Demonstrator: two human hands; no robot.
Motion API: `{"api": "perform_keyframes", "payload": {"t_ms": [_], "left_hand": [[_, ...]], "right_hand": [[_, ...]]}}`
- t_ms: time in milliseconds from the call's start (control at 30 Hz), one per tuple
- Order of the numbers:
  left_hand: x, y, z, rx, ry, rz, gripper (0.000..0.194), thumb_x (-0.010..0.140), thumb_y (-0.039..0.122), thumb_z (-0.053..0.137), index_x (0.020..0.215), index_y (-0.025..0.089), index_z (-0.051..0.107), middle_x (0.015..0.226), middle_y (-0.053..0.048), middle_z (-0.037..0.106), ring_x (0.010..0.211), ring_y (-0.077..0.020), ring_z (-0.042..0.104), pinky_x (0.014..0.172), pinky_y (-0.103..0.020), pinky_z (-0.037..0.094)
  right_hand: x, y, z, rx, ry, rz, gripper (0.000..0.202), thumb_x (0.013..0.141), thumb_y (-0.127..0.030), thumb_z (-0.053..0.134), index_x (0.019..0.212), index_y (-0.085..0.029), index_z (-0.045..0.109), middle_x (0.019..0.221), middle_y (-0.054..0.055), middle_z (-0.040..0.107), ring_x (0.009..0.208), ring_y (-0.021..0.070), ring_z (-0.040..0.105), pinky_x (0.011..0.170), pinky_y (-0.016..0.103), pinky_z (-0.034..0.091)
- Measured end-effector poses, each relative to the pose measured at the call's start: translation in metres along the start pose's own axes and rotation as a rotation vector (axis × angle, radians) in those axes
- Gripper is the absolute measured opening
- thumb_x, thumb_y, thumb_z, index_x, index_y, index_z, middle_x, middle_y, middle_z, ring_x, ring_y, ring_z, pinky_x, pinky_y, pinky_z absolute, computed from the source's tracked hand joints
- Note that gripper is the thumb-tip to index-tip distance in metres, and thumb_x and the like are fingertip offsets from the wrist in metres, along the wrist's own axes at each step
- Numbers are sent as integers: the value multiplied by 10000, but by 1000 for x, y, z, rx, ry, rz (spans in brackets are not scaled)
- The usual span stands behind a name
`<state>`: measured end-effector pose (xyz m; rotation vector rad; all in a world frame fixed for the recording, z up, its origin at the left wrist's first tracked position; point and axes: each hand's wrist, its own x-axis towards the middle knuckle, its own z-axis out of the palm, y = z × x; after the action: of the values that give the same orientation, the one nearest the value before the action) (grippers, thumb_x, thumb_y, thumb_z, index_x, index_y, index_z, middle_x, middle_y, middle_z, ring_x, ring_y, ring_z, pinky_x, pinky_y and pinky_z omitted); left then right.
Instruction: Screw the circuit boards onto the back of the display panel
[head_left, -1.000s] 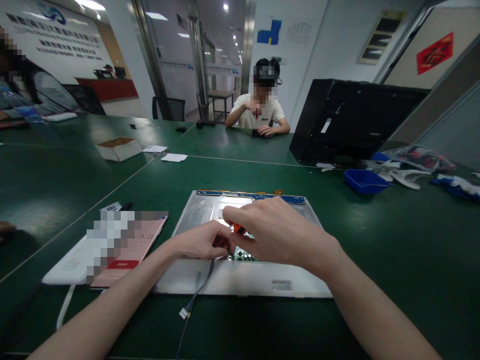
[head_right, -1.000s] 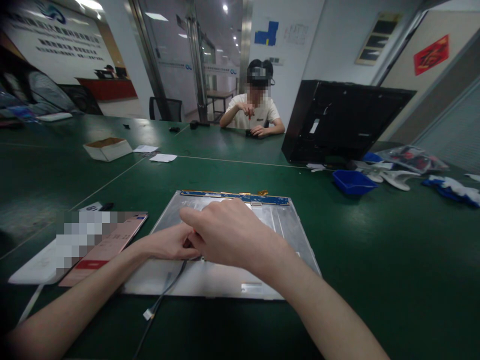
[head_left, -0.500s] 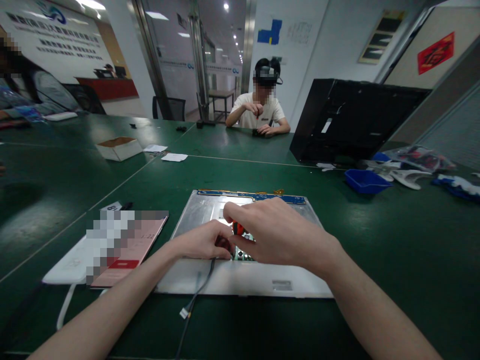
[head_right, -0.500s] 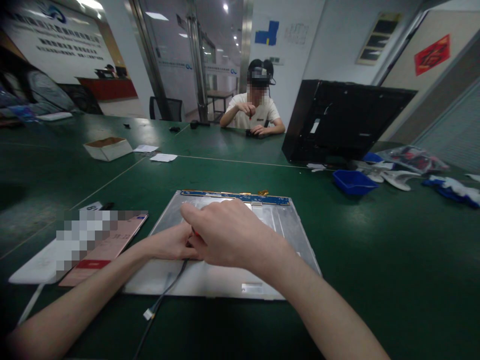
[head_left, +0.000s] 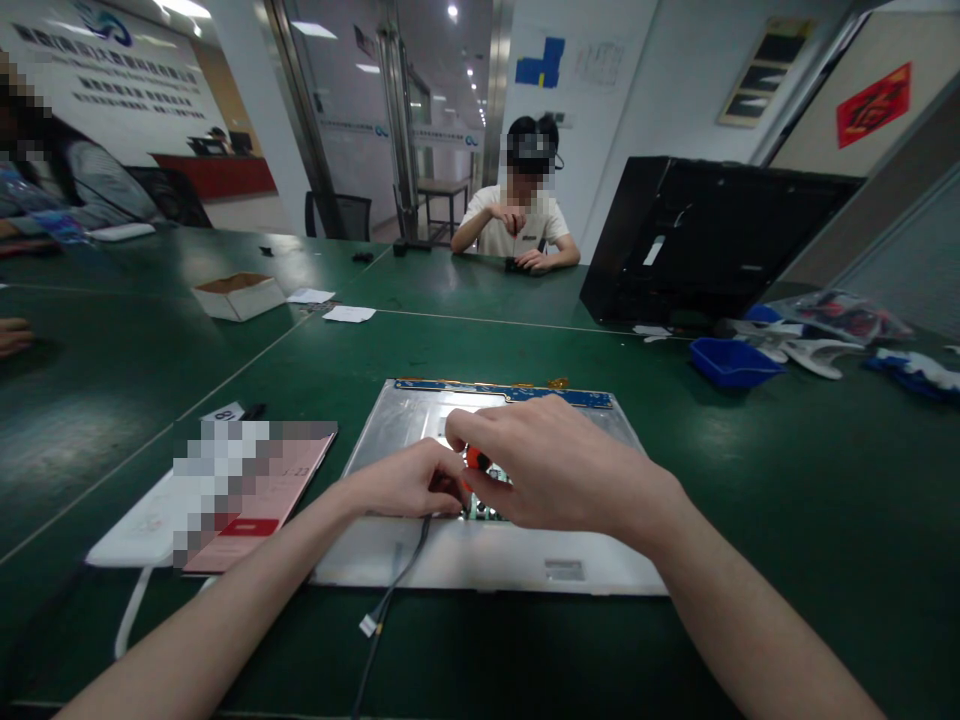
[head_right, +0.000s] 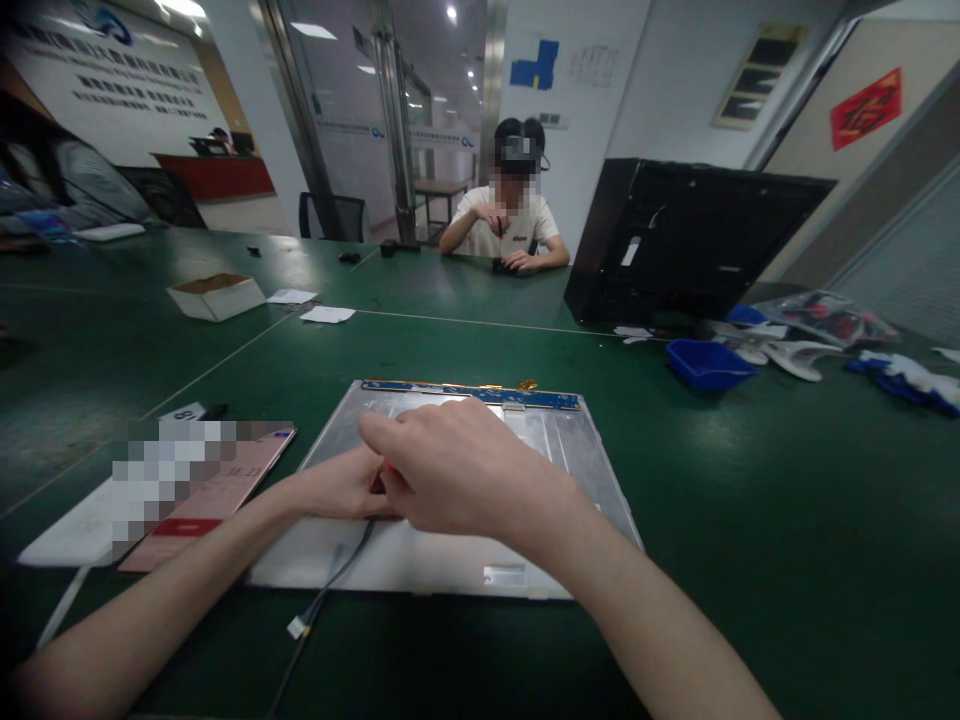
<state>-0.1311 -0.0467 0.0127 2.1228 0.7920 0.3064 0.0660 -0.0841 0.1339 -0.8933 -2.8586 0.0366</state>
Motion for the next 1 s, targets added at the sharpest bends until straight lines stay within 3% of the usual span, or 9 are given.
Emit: {"api": "perform_keyframes", "payload": {"t_ms": [700, 1000], "left_hand": [[1, -2, 1, 49, 3, 117, 76, 734, 110, 565, 754, 126, 636, 720, -17, 608, 645, -125, 535, 553, -208, 418], [0, 1, 0, -12, -12, 81, 97, 740, 128, 591, 820, 126, 647, 705, -13, 614, 618, -116, 539, 542, -199, 428]], "right_hand": [[1, 1, 0, -20, 4, 36, 105, 885, -293, 498, 865, -195, 529, 751, 15, 659, 636, 136, 549, 503, 260, 217], [0, 1, -1, 18, -7, 10, 106, 890, -266, 464, 866, -187, 530, 780, 24, 661, 629, 125, 534, 501, 265, 223]]}}
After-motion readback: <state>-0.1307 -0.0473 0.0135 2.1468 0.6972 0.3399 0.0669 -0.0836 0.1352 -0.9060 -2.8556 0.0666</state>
